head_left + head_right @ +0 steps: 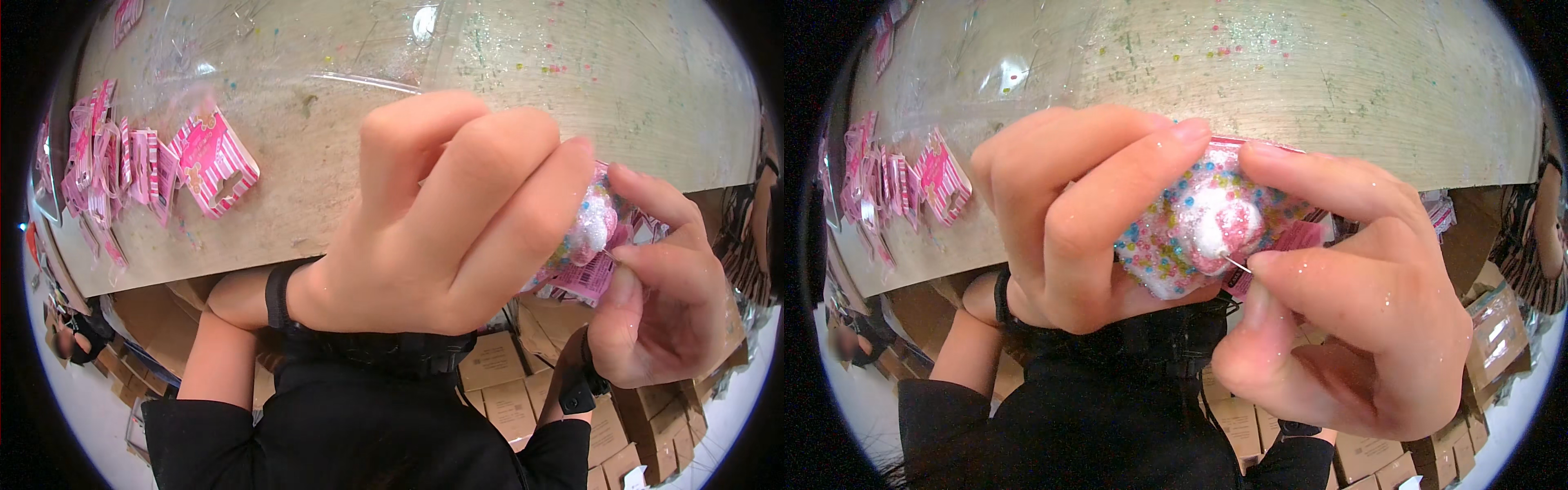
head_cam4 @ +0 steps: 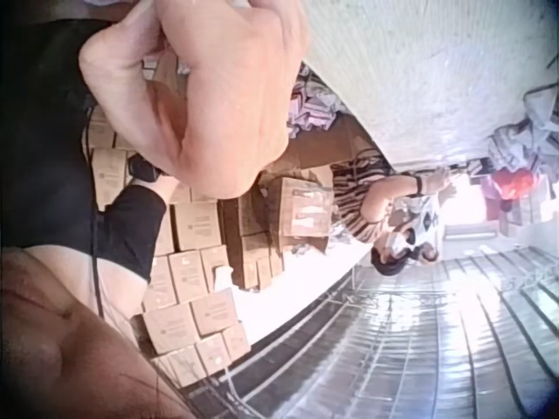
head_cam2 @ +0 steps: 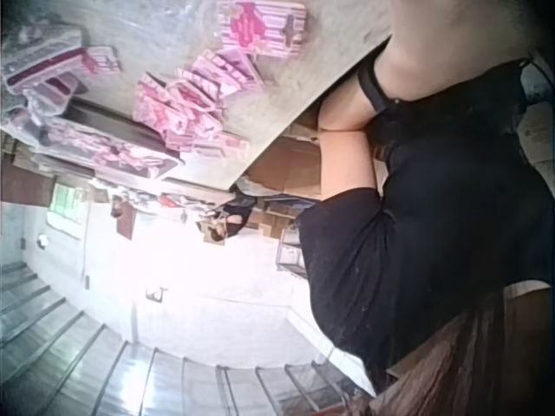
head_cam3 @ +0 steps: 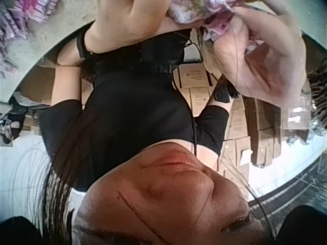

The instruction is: Attaching labels and hanging cords to decorative triangular foam cake slices.

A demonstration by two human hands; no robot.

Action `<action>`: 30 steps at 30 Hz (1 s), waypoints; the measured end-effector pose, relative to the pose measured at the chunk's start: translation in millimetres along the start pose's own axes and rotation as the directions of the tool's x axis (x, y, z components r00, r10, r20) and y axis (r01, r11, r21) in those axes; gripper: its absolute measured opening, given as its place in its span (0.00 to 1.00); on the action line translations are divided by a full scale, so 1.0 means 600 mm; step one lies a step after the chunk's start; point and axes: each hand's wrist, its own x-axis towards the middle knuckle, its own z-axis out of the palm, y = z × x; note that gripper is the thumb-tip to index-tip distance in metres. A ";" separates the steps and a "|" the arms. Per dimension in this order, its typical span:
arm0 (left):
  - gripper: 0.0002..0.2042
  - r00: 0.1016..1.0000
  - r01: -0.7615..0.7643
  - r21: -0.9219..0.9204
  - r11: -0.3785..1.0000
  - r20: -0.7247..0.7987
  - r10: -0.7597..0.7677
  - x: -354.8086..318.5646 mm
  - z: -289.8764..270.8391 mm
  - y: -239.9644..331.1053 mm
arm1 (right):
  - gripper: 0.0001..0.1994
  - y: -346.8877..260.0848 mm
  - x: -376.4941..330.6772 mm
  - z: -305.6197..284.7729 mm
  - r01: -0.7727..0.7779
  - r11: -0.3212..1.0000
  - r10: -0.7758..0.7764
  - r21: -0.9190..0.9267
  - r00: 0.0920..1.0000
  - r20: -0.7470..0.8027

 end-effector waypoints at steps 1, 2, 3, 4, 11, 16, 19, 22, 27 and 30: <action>0.22 1.000 0.001 -0.001 1.000 -0.001 -0.001 0.001 0.001 0.000 | 0.11 -0.002 0.000 -0.001 -0.001 1.000 0.001 -0.001 1.000 0.001; 0.22 1.000 -0.006 0.002 1.000 -0.007 0.006 0.002 0.002 0.001 | 0.11 -0.005 -0.001 -0.002 -0.030 1.000 0.030 0.006 1.000 0.007; 0.22 1.000 -0.011 0.008 1.000 -0.011 0.011 0.001 0.002 0.000 | 0.11 -0.007 -0.001 -0.003 -0.058 0.998 0.057 0.017 0.998 0.014; 0.22 1.000 -0.008 0.009 1.000 -0.011 0.009 0.001 0.000 0.001 | 0.11 -0.011 0.001 -0.004 -0.057 0.998 0.057 0.018 0.998 0.016; 0.18 0.997 -0.025 -0.006 1.000 -0.079 0.025 -0.001 0.009 0.000 | 0.06 -0.043 0.002 0.017 -0.268 0.961 0.253 -0.076 0.954 -0.164; 0.17 0.992 -0.044 -0.018 0.999 -0.115 0.041 -0.001 0.012 -0.002 | 0.06 -0.070 0.016 0.045 -0.366 0.927 0.334 -0.077 0.903 -0.270; 0.16 0.990 -0.028 0.000 1.000 -0.139 0.028 -0.002 0.015 0.005 | 0.08 -0.092 0.025 0.046 -0.291 0.775 0.243 -0.560 0.957 -0.161; 0.11 0.984 0.031 -0.039 0.999 -0.173 -0.038 -0.002 0.017 0.010 | 0.07 -0.077 0.022 0.065 -0.369 0.881 0.247 -0.296 0.892 -0.378; 0.17 0.992 0.005 -0.018 1.000 -0.123 -0.007 -0.001 0.011 0.007 | 0.04 -0.071 0.033 0.040 -0.338 0.922 0.299 -0.188 0.931 -0.207; 0.17 0.994 0.011 -0.030 0.999 -0.108 -0.014 -0.002 0.005 0.003 | 0.04 -0.078 0.031 0.063 -0.368 0.910 0.295 -0.192 0.899 -0.325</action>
